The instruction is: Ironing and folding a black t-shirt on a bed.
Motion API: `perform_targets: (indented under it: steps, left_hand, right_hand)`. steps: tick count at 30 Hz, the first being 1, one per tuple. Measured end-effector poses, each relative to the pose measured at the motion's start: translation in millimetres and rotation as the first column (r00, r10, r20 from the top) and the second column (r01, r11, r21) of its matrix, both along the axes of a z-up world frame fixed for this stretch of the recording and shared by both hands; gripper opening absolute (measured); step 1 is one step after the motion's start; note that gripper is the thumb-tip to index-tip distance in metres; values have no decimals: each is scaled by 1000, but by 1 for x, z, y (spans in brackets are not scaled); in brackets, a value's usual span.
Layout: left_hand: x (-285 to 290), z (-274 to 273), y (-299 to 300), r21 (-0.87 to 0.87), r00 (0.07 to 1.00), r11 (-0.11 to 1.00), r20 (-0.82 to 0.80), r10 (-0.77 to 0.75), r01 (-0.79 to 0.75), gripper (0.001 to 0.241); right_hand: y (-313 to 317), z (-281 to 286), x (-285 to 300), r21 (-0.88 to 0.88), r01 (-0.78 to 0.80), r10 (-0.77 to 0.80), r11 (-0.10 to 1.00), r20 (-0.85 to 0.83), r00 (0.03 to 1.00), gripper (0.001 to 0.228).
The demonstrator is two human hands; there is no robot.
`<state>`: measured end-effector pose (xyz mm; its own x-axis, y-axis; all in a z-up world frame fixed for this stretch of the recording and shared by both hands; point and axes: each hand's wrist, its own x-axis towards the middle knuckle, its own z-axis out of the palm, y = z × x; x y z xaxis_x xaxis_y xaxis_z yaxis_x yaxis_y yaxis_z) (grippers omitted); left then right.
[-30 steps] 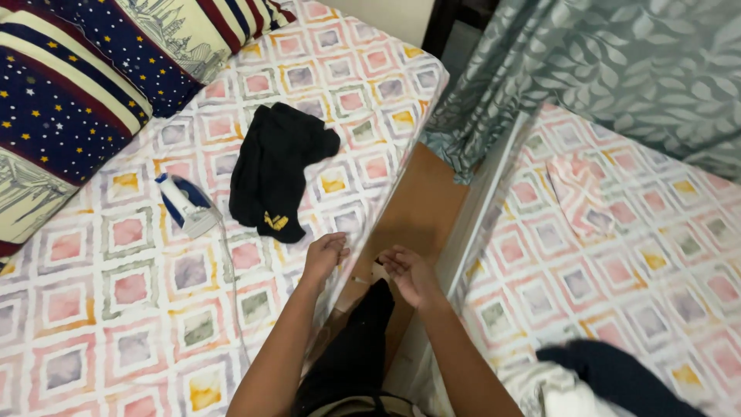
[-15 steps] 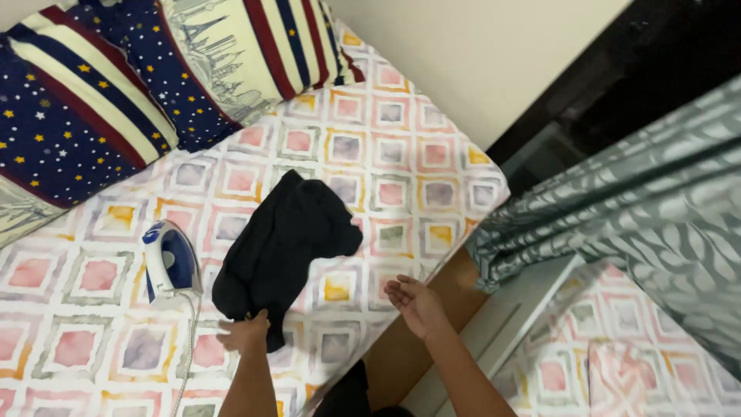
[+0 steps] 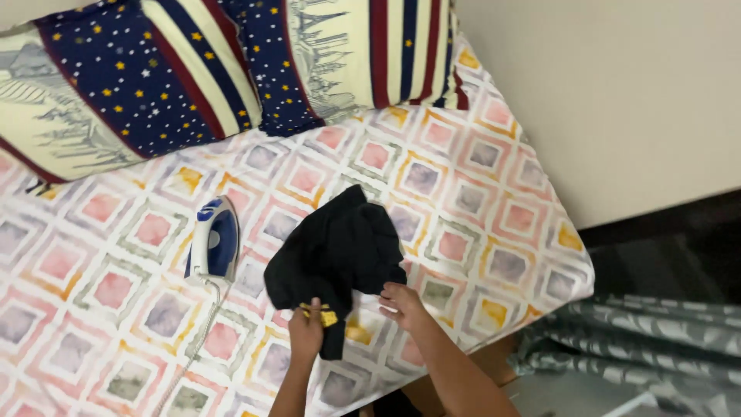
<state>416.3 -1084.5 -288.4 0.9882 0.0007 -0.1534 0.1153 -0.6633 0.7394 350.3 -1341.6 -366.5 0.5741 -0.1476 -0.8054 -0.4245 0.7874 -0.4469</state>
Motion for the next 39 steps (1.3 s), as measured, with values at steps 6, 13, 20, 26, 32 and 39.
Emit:
perform_targets:
  steps: [6, 13, 20, 26, 32, 39]
  left_hand:
    - [-9, 163, -61, -163, 995, 983, 58, -82, 91, 45]
    - [24, 176, 52, -437, 988, 898, 154, 13, 56, 51]
    - [99, 311, 129, 409, 977, 911, 207, -42, -47, 68]
    - [119, 368, 144, -305, 986, 950, 132, 104, -59, 61]
    - [126, 420, 139, -781, 950, 591, -302, -76, -201, 50]
    - [176, 328, 122, -856, 788, 418, -473, -394, -305, 30]
  right_hand:
    - [8, 34, 37, 267, -63, 101, 962, -129, 986, 62]
    - [-37, 71, 82, 645, 48, -349, 763, 349, 870, 57]
    - [-148, 195, 122, 246, 289, -377, 925, 507, 775, 24]
    - [-144, 343, 50, -547, 692, -201, 472, 697, 688, 25]
    - [-132, 396, -20, -702, 709, -53, -70, 712, 700, 21]
    - [-149, 428, -44, -971, 63, -244, -230, 120, 962, 54]
